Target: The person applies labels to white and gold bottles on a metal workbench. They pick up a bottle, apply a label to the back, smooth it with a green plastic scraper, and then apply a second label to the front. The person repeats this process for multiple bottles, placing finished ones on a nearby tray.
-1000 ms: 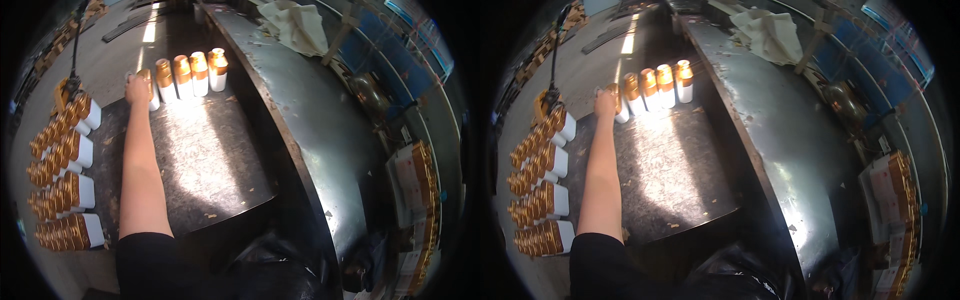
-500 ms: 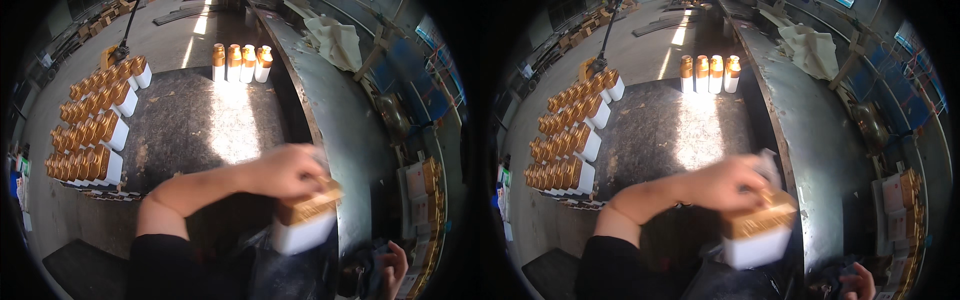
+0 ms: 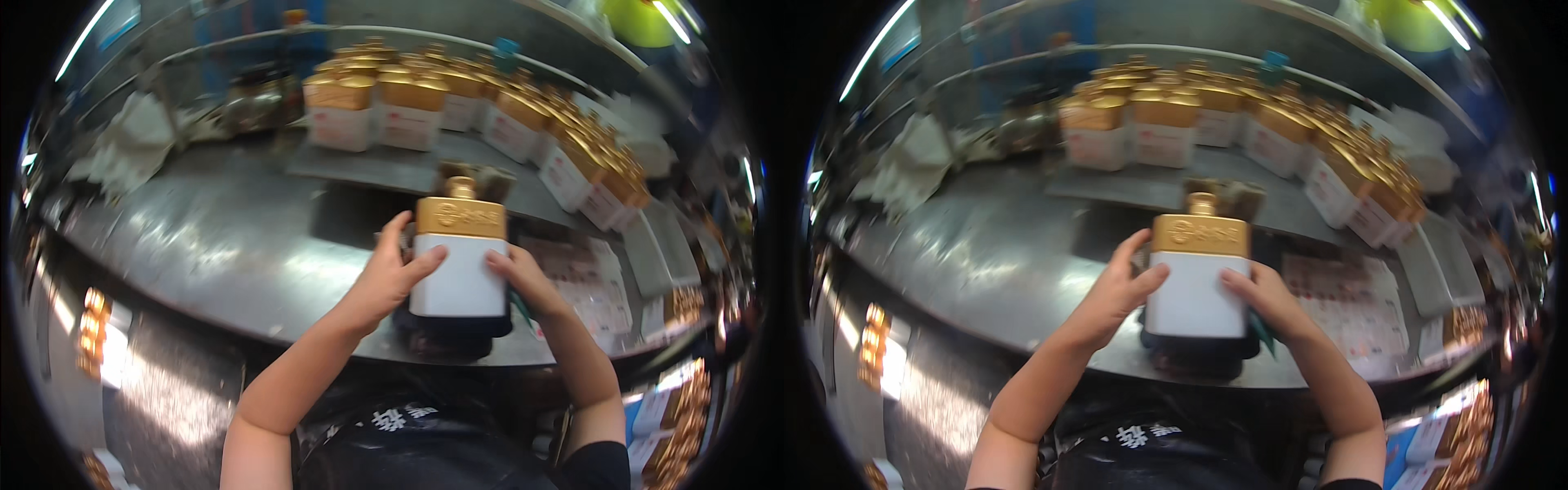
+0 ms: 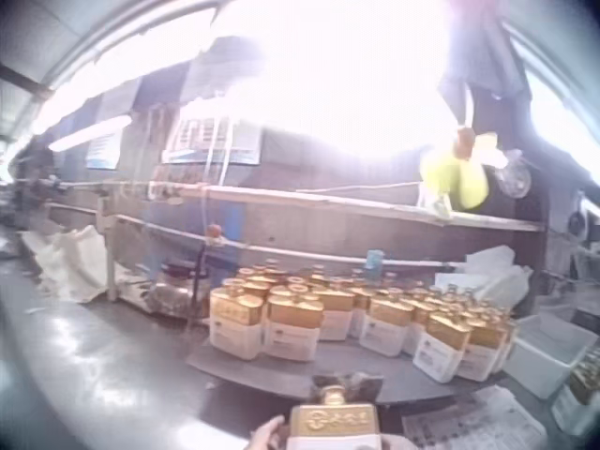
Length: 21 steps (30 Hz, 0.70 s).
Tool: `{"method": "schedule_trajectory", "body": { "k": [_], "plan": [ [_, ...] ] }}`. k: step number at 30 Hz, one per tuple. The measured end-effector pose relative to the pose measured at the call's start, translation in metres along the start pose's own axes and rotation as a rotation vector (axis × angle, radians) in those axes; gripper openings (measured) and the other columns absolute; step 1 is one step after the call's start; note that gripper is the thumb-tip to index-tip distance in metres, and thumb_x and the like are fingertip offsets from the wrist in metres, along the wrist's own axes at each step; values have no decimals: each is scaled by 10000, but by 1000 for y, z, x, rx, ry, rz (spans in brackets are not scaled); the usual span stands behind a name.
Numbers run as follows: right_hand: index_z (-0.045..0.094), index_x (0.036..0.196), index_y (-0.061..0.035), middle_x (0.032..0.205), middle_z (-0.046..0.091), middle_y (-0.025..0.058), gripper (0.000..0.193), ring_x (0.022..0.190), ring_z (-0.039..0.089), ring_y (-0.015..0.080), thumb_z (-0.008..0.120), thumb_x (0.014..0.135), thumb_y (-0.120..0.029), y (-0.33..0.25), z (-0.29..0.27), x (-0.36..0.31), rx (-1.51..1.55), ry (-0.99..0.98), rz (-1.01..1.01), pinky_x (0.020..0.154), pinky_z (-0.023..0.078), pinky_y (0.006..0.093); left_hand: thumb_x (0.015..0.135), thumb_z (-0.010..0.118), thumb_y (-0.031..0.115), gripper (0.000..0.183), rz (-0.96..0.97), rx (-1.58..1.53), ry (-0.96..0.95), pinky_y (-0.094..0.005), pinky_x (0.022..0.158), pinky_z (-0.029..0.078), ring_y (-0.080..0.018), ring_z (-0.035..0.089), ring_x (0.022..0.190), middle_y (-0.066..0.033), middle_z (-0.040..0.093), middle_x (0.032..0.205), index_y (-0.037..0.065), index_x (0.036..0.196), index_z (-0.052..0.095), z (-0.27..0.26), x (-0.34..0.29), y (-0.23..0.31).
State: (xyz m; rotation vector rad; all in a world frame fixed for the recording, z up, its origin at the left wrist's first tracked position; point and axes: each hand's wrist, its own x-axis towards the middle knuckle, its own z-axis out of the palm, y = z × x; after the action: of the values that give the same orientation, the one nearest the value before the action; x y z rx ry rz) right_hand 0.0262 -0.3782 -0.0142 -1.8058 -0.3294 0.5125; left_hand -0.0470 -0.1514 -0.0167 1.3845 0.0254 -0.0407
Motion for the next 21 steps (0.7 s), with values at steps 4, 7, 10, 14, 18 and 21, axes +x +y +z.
{"method": "schedule_trajectory", "body": {
  "k": [4, 7, 10, 14, 18, 21],
  "plan": [
    [603, 1179, 54, 1067, 660, 117, 528, 939, 626, 148, 655, 891, -384, 10, -24, 5, 141, -9, 22, 843, 503, 283, 871, 716, 271, 769, 45, 110, 10, -366, 981, 438, -267, 530, 1164, -202, 497, 1293, 13, 1451, 282, 24, 33, -9],
    [575, 1221, 44, 1111, 646, 96, 522, 969, 616, 144, 660, 894, -353, 10, -26, 8, 84, -43, 40, 862, 495, 286, 889, 674, 177, 657, 111, -16, 66, -352, 1023, 412, -240, 476, 1223, -166, 441, 1351, 8, 1422, 330, 24, 48, -28],
    [571, 1223, 54, 1095, 655, 114, 552, 978, 619, 151, 679, 884, -368, 15, -23, 15, 61, -2, -141, 859, 501, 288, 897, 652, 151, 651, 256, -97, 109, -355, 1080, 352, -230, 471, 1244, -156, 487, 1332, -17, 1436, 328, 30, 43, -22],
    [595, 1200, 34, 1059, 669, 112, 508, 949, 628, 137, 675, 895, -364, 17, -33, 32, 58, -8, -142, 808, 508, 274, 933, 614, 229, 580, 124, -121, 118, -337, 984, 442, -212, 570, 1112, -150, 536, 1278, -14, 1397, 365, 30, 71, -25],
    [656, 1114, 33, 907, 676, 50, 347, 732, 632, 89, 574, 969, -272, 37, -78, 18, 50, -106, -78, 654, 510, 249, 890, 636, 353, 683, 87, -37, 108, -355, 981, 437, -225, 567, 1112, -152, 541, 1258, -6, 1400, 354, 30, 66, -26],
    [722, 965, -35, 769, 701, 89, 300, 738, 679, 187, 622, 899, -310, 70, -142, -16, -459, 275, 16, 694, 515, 328, 814, 684, 388, 800, 10, 60, 157, -363, 994, 416, -242, 551, 1129, -161, 539, 1254, -14, 1415, 340, 15, 56, -39]
  ]
}}
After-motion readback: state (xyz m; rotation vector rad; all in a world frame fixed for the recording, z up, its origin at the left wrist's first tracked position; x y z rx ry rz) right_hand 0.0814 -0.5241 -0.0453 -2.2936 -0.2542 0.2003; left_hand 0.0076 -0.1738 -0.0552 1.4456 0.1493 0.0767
